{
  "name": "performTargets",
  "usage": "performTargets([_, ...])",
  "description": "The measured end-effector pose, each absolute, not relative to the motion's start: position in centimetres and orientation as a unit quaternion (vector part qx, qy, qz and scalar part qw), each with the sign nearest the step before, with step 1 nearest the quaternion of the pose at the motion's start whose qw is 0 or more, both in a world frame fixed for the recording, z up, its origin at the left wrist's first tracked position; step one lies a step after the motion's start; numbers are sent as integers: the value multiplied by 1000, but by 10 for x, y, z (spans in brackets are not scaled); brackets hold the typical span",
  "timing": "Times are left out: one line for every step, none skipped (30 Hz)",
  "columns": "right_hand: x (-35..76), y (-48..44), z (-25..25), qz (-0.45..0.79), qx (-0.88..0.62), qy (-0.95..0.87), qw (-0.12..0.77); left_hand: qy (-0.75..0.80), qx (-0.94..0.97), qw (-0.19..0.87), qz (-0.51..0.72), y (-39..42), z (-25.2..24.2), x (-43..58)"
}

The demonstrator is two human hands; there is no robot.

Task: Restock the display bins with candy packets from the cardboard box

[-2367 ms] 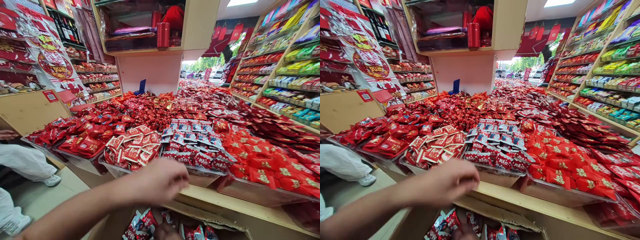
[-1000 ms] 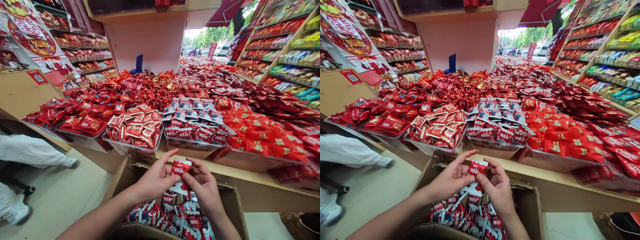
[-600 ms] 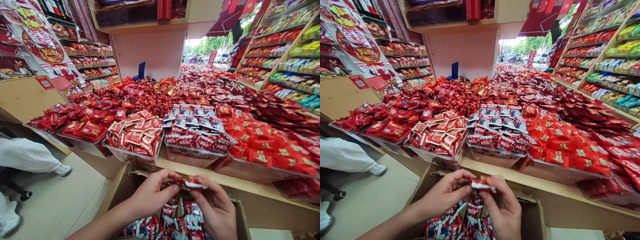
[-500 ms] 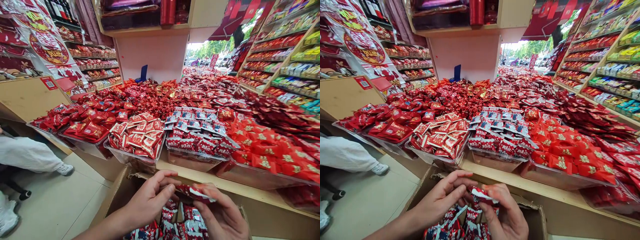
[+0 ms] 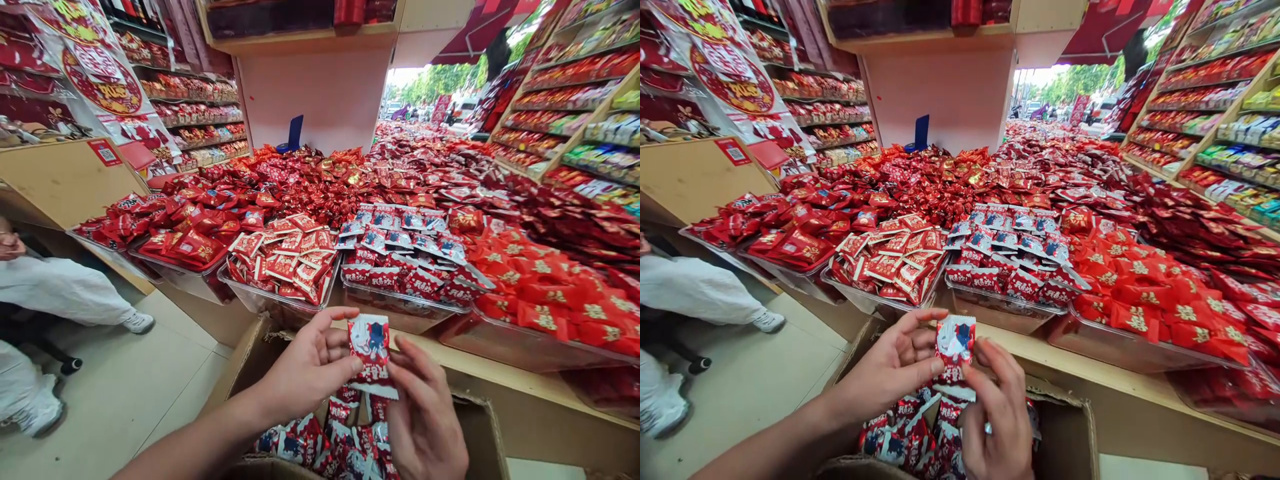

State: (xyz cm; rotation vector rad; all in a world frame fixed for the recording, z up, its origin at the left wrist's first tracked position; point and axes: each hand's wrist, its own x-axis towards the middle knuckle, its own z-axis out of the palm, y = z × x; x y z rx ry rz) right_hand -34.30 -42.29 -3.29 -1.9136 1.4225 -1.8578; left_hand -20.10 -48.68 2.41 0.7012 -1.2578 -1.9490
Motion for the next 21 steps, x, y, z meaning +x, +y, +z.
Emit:
performTargets([-342,-423,-33,-638,-586,491,95,-491,272,360,-746,-487,24,-203])
performTargets([-341,-423,-32,-659,-540,505,142,-496,272,366,-739,-488,24,-205])
performTargets([-340,-423,-32,-672,-502,509,193,-502,273,369,-733,-488,23,-207])
performTargets([-339,-424,-31,-680,-475,505,241,-508,273,368,-729,-487,22,-209])
performTargets([-338,-426,-31,-683,-457,496,280,-513,274,366,-726,-486,20,-210])
performTargets([-337,-427,-31,-685,-446,488,307,-517,275,366,-723,-484,18,-212])
performTargets([-337,-428,-31,-690,-434,483,319,-521,275,370,-718,-482,16,-213])
performTargets([-337,-430,-32,-696,-425,480,322,-527,275,375,-712,-480,14,-214])
performTargets([-338,-430,-33,-702,-418,479,319,-538,275,379,-701,-478,12,-214])
performTargets([-340,-431,-34,-705,-414,480,317,-558,279,379,-684,-477,11,-213])
performTargets([-342,-431,-35,-705,-413,482,318,-589,286,370,-660,-476,10,-212])
performTargets([-343,-430,-36,-701,-413,484,322,-626,292,352,-632,-475,10,-210])
performTargets([-344,-430,-37,-692,-416,487,332,-661,296,332,-604,-475,11,-208])
performTargets([-345,-429,-38,-681,-418,494,343,-685,300,316,-584,-474,11,-205])
performTargets([-344,-428,-38,-673,-415,501,351,-693,302,309,-577,-474,12,-203])
performTargets([-343,-427,-39,-668,-411,508,356,-686,302,311,-584,-474,13,-201])
performTargets([-341,-426,-40,-666,-406,513,359,-667,302,321,-601,-473,15,-200])
performTargets([-339,-425,-40,-666,-404,516,357,-644,302,333,-619,-473,16,-198])
performTargets([-337,-424,-40,-665,-406,519,350,-625,301,345,-632,-473,19,-195])
performTargets([-337,-424,-39,-664,-417,523,335,-614,299,356,-638,-475,23,-192])
performTargets([-339,-426,-36,-659,-439,527,308,-609,301,369,-634,-478,28,-188])
